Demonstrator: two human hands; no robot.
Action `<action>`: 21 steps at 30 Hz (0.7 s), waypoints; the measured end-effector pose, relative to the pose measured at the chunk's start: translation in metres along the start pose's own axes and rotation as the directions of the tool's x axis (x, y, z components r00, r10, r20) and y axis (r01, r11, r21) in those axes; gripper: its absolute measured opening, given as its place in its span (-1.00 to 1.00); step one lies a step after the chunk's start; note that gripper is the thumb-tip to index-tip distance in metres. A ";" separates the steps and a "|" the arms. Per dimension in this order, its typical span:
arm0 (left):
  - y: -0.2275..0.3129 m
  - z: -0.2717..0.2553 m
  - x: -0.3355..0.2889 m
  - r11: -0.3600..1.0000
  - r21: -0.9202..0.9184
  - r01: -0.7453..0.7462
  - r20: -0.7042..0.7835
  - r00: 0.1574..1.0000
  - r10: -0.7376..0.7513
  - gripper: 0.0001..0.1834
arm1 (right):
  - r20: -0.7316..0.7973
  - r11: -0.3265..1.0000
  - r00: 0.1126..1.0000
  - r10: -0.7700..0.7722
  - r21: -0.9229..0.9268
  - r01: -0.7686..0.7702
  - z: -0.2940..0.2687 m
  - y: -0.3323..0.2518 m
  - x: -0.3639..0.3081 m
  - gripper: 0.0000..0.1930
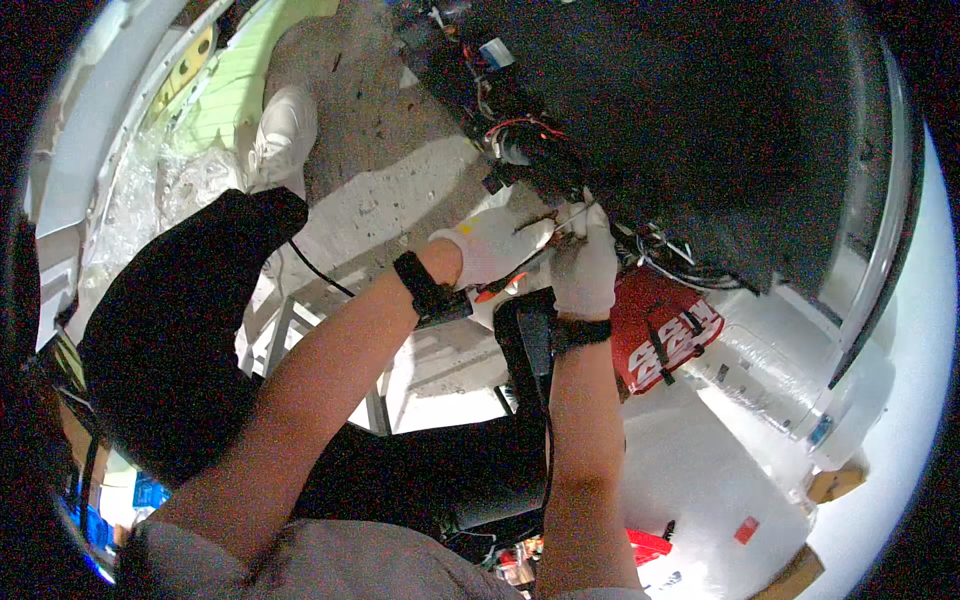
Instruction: Disassembling an electronic device by removing a plastic cover and unplugging wire connectors.
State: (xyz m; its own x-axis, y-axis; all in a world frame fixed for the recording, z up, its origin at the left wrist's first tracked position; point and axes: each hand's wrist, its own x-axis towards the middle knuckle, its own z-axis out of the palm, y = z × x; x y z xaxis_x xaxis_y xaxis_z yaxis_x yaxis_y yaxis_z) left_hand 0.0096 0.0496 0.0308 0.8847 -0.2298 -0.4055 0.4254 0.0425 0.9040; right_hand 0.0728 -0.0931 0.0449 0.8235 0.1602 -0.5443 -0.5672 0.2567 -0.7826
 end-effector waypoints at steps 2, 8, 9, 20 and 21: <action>-0.005 0.001 0.000 0.989 0.136 -0.063 -0.022 0.998 0.067 -0.44 | 0.047 1.000 0.999 0.000 0.021 -0.001 -0.005 0.003 0.001 -0.75; 0.024 -0.007 -0.018 0.955 -0.166 0.247 -0.039 0.966 -0.257 -0.53 | 0.160 0.995 0.987 0.022 0.097 -0.038 -0.005 0.009 0.008 -0.82; 0.023 -0.004 -0.018 0.962 -0.128 0.242 -0.030 0.968 -0.248 -0.53 | 0.154 0.992 0.988 -0.007 0.128 -0.013 -0.004 0.008 0.009 -0.82; 0.067 0.008 0.006 0.988 0.157 0.011 -0.478 0.876 0.066 -0.46 | 0.151 0.999 0.988 0.015 -0.053 -0.007 -0.014 0.014 0.015 -0.80; 0.071 0.009 0.008 0.982 0.187 0.011 -0.464 0.882 0.079 -0.46 | 0.146 1.000 0.989 -0.002 -0.022 0.005 -0.011 0.016 0.014 -0.80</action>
State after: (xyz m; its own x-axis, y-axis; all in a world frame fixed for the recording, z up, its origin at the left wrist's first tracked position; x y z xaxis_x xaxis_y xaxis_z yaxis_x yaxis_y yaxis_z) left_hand 0.0451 0.0417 0.0929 0.9024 0.2519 -0.3496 0.3919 -0.1428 0.9088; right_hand 0.0747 -0.0967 0.0216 0.8180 0.2967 -0.4928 -0.5629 0.2363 -0.7920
